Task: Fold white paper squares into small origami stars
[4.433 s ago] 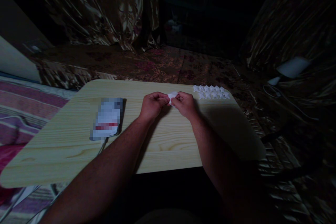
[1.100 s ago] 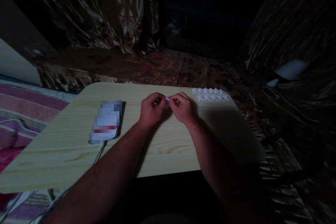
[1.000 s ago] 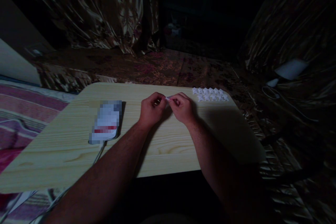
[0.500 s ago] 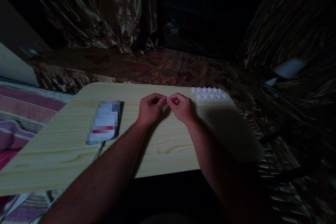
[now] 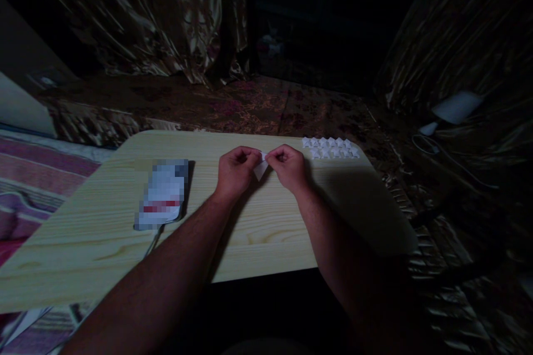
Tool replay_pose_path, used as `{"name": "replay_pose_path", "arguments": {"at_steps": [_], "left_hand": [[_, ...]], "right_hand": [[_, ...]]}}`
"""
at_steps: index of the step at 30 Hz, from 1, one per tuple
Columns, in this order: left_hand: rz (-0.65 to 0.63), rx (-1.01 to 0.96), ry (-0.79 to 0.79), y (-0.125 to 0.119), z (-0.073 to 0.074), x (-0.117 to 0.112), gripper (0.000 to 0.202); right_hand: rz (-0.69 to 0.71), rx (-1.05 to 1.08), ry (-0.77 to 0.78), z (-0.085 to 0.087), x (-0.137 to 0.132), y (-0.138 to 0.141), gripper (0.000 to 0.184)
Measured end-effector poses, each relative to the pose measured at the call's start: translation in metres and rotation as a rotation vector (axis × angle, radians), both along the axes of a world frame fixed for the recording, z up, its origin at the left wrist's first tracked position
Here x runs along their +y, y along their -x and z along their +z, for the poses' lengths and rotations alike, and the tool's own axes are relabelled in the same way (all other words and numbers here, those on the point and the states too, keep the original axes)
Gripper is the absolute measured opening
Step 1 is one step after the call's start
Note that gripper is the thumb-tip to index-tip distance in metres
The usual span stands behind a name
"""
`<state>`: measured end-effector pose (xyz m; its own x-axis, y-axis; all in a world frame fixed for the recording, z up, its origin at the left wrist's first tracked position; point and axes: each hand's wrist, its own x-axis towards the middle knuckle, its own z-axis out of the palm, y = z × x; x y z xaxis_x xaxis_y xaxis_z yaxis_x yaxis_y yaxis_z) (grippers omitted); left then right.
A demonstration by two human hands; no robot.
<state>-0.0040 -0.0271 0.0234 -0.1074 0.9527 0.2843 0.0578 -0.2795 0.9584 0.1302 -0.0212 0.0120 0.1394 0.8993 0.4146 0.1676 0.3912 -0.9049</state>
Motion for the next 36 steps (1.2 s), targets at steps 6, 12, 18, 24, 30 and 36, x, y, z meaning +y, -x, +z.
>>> {"name": "replay_pose_path", "arguments": {"at_steps": [6, 12, 18, 24, 30, 36], "left_hand": [[-0.019, -0.045, 0.045, -0.0019, 0.0027, -0.0031, 0.023], [0.004, -0.081, 0.054, -0.0019, 0.0017, -0.0018, 0.024], [0.012, -0.075, 0.052, -0.0020, 0.0030, -0.0019, 0.024], [0.003, -0.080, 0.038, -0.0014, 0.0015, -0.0012, 0.024], [-0.021, -0.101, 0.037, -0.0005, -0.0010, 0.0001, 0.026], [-0.037, -0.114, 0.006, -0.0002, -0.0040, 0.0027, 0.026]], "right_hand": [[-0.028, 0.031, -0.003, 0.0006, -0.0004, 0.0015, 0.013], [0.031, 0.149, 0.034, 0.0078, -0.0045, 0.0025, 0.016], [0.109, 0.244, 0.201, 0.0076, -0.0051, -0.0016, 0.017], [0.118, 0.286, 0.231, 0.0072, -0.0032, -0.0023, 0.017], [0.114, 0.252, 0.212, 0.0078, -0.0042, -0.0018, 0.015], [0.109, 0.263, 0.210, 0.0083, -0.0042, -0.0023, 0.016]]}}
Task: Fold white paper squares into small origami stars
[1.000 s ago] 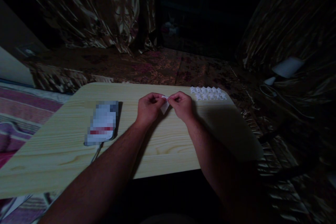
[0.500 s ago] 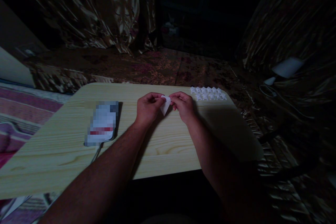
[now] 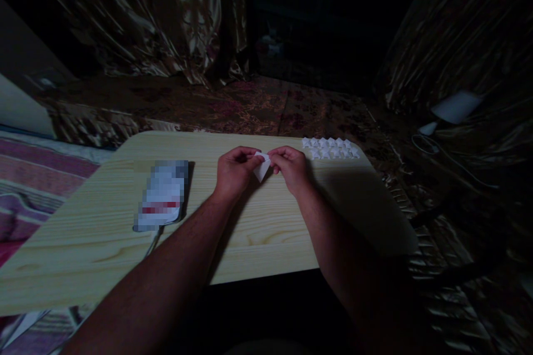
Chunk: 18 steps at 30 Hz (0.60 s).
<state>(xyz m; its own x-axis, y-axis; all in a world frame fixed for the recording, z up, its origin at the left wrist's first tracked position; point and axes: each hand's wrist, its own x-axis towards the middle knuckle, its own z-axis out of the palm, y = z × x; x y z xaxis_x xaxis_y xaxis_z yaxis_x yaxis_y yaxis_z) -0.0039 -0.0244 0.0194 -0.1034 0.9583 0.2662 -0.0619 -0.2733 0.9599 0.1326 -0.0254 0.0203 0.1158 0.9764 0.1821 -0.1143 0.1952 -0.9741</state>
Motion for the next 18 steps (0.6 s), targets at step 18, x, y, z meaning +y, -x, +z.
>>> {"name": "replay_pose_path", "arguments": {"at_steps": [18], "left_hand": [[-0.014, 0.014, 0.017, 0.0002, 0.0018, -0.0004, 0.026]], "right_hand": [[-0.010, -0.038, -0.007, -0.0026, 0.0008, 0.0000, 0.019]]}}
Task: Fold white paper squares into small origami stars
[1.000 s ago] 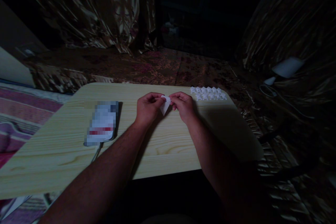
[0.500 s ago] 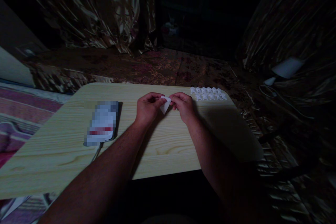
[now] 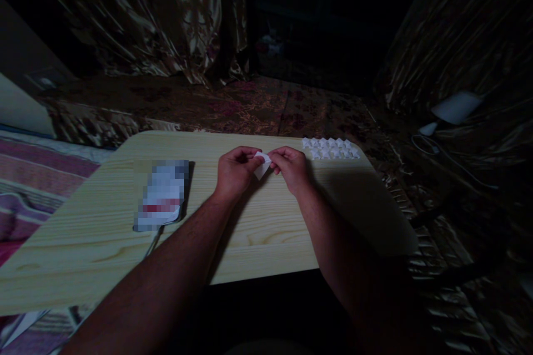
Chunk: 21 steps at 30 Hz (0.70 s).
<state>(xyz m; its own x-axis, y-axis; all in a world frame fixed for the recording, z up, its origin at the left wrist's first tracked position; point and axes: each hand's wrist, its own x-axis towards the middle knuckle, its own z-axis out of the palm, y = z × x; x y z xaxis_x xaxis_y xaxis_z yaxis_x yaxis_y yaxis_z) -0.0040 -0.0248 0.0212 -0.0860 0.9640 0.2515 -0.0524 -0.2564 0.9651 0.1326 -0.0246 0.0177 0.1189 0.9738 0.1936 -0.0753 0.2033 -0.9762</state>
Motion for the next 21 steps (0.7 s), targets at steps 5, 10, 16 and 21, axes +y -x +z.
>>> {"name": "replay_pose_path", "arguments": {"at_steps": [5, 10, 16, 21], "left_hand": [[0.005, 0.001, 0.029, -0.0001, 0.0007, -0.0003, 0.029], [-0.001, -0.014, 0.045, -0.0002, 0.0008, -0.0001, 0.033], [-0.003, -0.018, 0.053, -0.0001, 0.0007, 0.0002, 0.033], [-0.010, -0.044, 0.064, -0.0012, 0.0001, -0.0003, 0.031]], "right_hand": [[-0.013, -0.059, 0.007, 0.0035, -0.0021, 0.0005, 0.021], [-0.022, -0.076, 0.004, 0.0052, -0.0027, 0.0012, 0.021], [-0.033, -0.088, -0.002, 0.0036, -0.0012, 0.0022, 0.018], [-0.059, -0.119, -0.059, 0.0013, -0.0008, 0.0034, 0.018]]}}
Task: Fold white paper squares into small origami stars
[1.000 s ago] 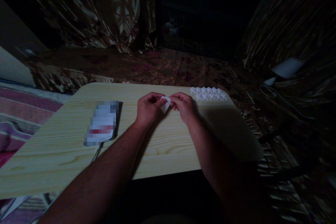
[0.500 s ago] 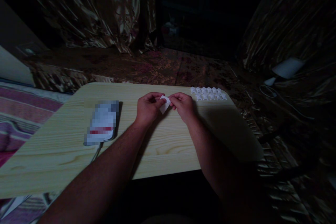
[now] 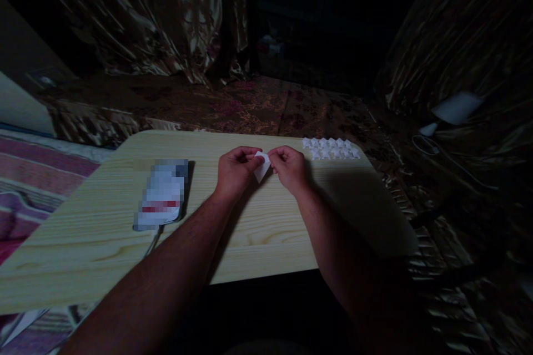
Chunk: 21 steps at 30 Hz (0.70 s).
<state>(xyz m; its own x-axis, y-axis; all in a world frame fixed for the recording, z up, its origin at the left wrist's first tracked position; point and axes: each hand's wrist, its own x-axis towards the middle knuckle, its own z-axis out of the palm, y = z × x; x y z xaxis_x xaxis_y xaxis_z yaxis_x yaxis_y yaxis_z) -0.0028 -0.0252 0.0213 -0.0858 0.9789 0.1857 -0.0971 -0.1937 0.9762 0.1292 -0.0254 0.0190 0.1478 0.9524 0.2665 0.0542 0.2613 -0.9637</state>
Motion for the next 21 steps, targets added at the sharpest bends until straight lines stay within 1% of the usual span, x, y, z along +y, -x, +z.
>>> {"name": "replay_pose_path", "arguments": {"at_steps": [5, 14, 17, 21], "left_hand": [[-0.031, -0.029, -0.013, -0.0001, -0.0035, 0.0010, 0.025], [-0.080, -0.137, 0.028, 0.0015, -0.0066, 0.0036, 0.028], [-0.090, -0.178, 0.038, 0.0012, -0.0078, 0.0040, 0.028], [-0.077, -0.166, 0.047, 0.0012, -0.0069, 0.0033, 0.029]], "right_hand": [[-0.019, -0.102, -0.077, -0.0030, -0.0005, 0.0008, 0.019], [-0.061, -0.193, -0.131, -0.0052, -0.0010, 0.0017, 0.020], [-0.068, -0.199, -0.137, -0.0051, -0.0009, 0.0015, 0.019], [-0.047, -0.170, -0.164, -0.0034, -0.0024, 0.0024, 0.017]]}}
